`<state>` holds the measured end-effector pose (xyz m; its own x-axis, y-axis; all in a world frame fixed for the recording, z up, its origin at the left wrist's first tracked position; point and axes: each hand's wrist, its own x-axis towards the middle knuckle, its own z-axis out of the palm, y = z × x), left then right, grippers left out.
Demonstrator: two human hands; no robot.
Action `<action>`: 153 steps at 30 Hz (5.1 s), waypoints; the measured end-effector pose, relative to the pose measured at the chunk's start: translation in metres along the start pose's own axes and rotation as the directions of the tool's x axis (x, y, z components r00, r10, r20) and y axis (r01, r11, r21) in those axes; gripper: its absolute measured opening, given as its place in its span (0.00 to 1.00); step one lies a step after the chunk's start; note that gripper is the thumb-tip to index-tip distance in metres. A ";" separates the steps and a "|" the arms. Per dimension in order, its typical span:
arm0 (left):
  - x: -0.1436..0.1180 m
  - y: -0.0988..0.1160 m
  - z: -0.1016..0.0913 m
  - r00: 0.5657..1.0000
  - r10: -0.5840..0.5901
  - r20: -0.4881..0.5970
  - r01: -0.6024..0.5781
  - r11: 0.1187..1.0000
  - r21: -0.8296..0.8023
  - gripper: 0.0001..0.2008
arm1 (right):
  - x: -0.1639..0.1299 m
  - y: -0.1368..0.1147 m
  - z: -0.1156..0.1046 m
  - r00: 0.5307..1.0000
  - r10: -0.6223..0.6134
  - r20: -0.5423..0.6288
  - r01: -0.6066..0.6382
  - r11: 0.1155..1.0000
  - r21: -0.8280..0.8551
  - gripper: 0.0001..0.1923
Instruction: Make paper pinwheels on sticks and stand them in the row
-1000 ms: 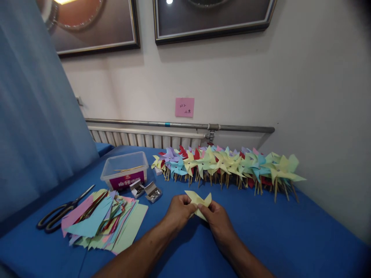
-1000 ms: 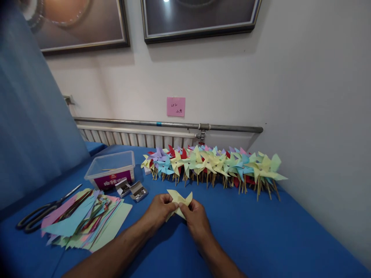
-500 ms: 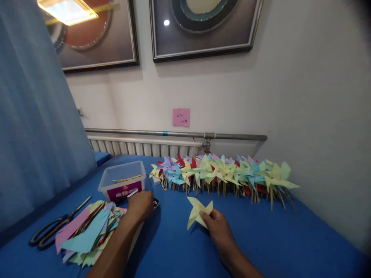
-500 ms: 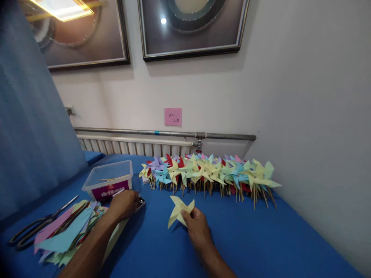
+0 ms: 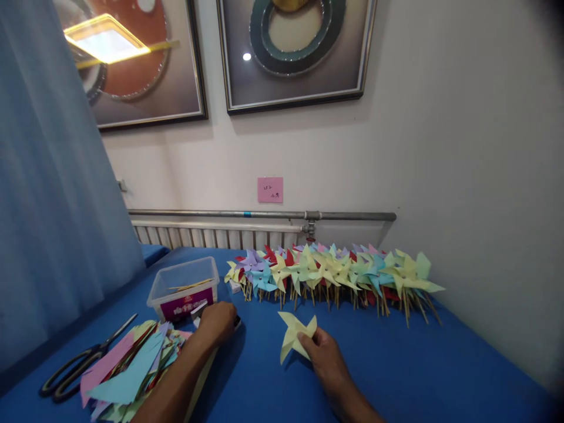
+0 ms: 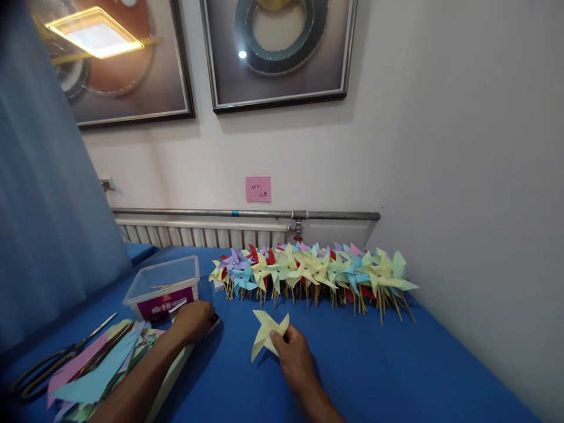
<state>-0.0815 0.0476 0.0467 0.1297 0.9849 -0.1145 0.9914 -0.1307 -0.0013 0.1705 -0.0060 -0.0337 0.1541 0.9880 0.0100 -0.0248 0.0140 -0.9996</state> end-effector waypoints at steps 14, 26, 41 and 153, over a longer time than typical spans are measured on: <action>-0.006 -0.011 0.015 0.986 0.024 -0.165 -0.027 1.000 -0.014 0.16 | -0.003 -0.005 0.000 1.000 0.031 -0.002 -0.031 1.000 -0.006 0.22; -0.020 0.016 0.016 0.927 0.348 -0.140 -0.368 0.917 -0.158 0.09 | -0.008 -0.015 0.001 0.999 0.043 -0.033 -0.044 0.998 -0.034 0.23; -0.020 0.026 0.028 0.890 0.450 -0.070 -0.455 0.886 -0.086 0.09 | -0.010 -0.014 0.002 0.998 0.012 -0.058 -0.014 0.999 -0.030 0.19; -0.035 0.078 0.043 0.859 0.212 -0.466 -0.511 0.296 -0.807 0.03 | -0.026 -0.026 0.026 0.999 -0.042 -0.004 0.042 0.989 0.139 0.22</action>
<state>-0.0098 -0.0016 0.0077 0.3289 0.8712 0.3645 0.2404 -0.4505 0.8598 0.1411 -0.0283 -0.0068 0.1593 0.9859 0.0519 -0.1553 0.0769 -0.9849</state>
